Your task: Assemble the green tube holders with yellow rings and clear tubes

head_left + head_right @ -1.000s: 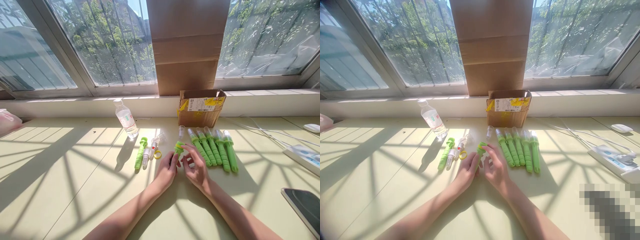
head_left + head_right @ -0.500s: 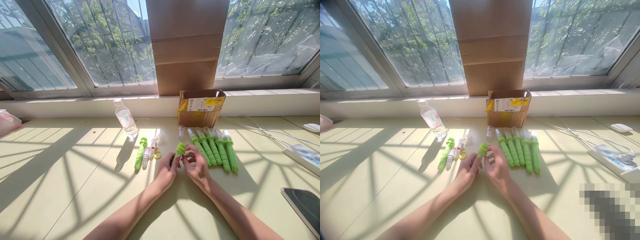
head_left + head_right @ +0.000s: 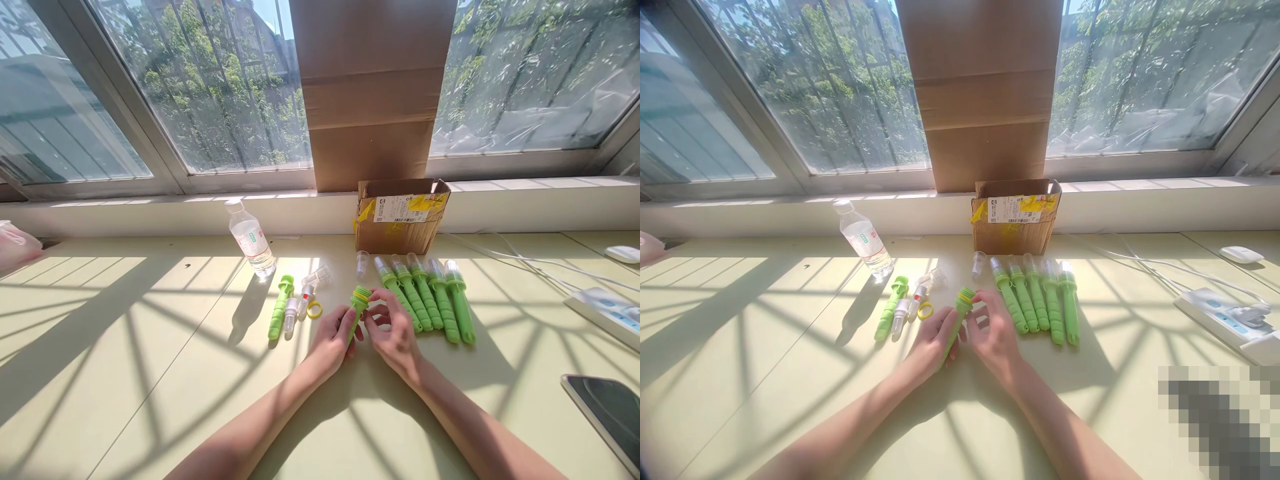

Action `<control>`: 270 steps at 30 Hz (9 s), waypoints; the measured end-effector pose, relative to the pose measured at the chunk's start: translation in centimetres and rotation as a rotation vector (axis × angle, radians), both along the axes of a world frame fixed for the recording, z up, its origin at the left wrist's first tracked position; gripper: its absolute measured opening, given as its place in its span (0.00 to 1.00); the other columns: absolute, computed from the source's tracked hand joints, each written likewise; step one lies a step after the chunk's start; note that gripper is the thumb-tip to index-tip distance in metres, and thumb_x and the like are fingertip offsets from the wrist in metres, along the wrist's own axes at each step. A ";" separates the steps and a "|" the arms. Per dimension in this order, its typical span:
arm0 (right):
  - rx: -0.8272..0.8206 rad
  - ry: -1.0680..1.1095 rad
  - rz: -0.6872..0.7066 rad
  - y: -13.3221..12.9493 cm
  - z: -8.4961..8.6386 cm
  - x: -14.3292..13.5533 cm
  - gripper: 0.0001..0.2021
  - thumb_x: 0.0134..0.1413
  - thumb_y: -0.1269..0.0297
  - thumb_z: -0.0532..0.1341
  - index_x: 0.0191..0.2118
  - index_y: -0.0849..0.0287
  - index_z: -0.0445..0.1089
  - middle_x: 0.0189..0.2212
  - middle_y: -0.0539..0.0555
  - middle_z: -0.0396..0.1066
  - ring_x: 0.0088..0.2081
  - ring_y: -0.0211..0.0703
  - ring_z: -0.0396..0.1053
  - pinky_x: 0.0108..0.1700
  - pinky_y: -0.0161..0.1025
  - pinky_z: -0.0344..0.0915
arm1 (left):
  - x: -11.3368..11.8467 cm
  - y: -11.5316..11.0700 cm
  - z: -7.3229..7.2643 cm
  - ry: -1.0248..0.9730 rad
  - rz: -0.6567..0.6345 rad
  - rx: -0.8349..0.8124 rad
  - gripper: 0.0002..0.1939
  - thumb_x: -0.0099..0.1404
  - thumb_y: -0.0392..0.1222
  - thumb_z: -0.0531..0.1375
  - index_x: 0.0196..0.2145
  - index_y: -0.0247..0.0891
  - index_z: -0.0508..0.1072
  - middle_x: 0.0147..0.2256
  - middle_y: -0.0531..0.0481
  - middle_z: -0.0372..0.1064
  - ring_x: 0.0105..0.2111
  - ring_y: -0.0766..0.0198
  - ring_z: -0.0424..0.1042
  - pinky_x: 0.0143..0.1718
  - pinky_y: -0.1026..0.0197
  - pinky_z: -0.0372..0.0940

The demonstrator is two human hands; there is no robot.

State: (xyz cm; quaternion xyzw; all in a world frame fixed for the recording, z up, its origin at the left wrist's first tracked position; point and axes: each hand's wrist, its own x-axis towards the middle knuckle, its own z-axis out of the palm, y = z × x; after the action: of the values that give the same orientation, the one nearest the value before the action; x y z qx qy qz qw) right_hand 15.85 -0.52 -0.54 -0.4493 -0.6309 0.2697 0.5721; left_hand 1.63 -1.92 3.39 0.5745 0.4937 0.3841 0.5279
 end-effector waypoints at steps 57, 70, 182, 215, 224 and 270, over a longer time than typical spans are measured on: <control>0.148 -0.020 -0.004 -0.1 0.5 0.2 0.05 0.59 0.72 0.58 0.39 0.55 0.65 0.48 0.56 0.67 0.28 0.35 0.71 0.26 0.37 0.72 | -0.4 1.3 -0.1 -0.106 -0.017 -0.098 0.19 0.57 0.56 0.67 0.29 0.35 0.73 0.26 0.49 0.75 0.20 0.63 0.73 0.20 0.64 0.63; 0.129 -0.019 -0.019 0.2 0.2 0.2 0.03 0.59 0.69 0.59 0.39 0.55 0.65 0.48 0.55 0.68 0.29 0.37 0.72 0.28 0.39 0.73 | -0.7 1.1 1.1 -0.013 -0.155 -0.046 0.22 0.67 0.58 0.56 0.26 0.37 0.67 0.21 0.54 0.66 0.16 0.69 0.61 0.19 0.65 0.53; 0.241 -0.136 -0.102 0.4 -0.5 0.4 0.06 0.58 0.73 0.55 0.38 0.54 0.65 0.45 0.56 0.68 0.34 0.41 0.72 0.29 0.39 0.74 | -0.2 1.1 -0.5 -0.039 -0.013 -0.066 0.21 0.54 0.53 0.69 0.34 0.40 0.65 0.22 0.59 0.68 0.15 0.72 0.60 0.17 0.67 0.55; 0.267 -0.177 -0.128 0.5 -0.6 0.3 0.07 0.61 0.74 0.55 0.41 0.54 0.64 0.46 0.55 0.67 0.33 0.38 0.71 0.28 0.37 0.72 | -0.2 0.5 -0.1 0.050 -0.017 0.038 0.19 0.66 0.58 0.57 0.31 0.39 0.65 0.23 0.58 0.64 0.17 0.71 0.60 0.20 0.65 0.55; 0.235 -0.164 -0.085 0.3 -0.4 0.3 0.05 0.61 0.72 0.56 0.41 0.55 0.64 0.47 0.55 0.66 0.28 0.35 0.71 0.26 0.36 0.71 | 0.1 0.7 -0.2 -0.002 0.053 -0.038 0.16 0.60 0.52 0.65 0.33 0.40 0.63 0.26 0.55 0.73 0.15 0.73 0.60 0.17 0.67 0.57; 0.202 -0.205 -0.135 0.5 -0.8 0.1 0.04 0.60 0.71 0.55 0.39 0.55 0.63 0.44 0.54 0.68 0.25 0.33 0.67 0.24 0.33 0.63 | -0.2 0.7 0.7 -0.082 -0.002 -0.073 0.18 0.60 0.57 0.64 0.32 0.38 0.70 0.29 0.49 0.77 0.23 0.64 0.74 0.26 0.64 0.65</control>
State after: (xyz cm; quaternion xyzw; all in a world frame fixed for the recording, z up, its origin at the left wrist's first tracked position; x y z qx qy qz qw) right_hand 15.98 -0.03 -1.32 -0.4560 -0.6781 0.1185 0.5640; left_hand 1.44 -1.17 4.04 0.5391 0.4849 0.3884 0.5687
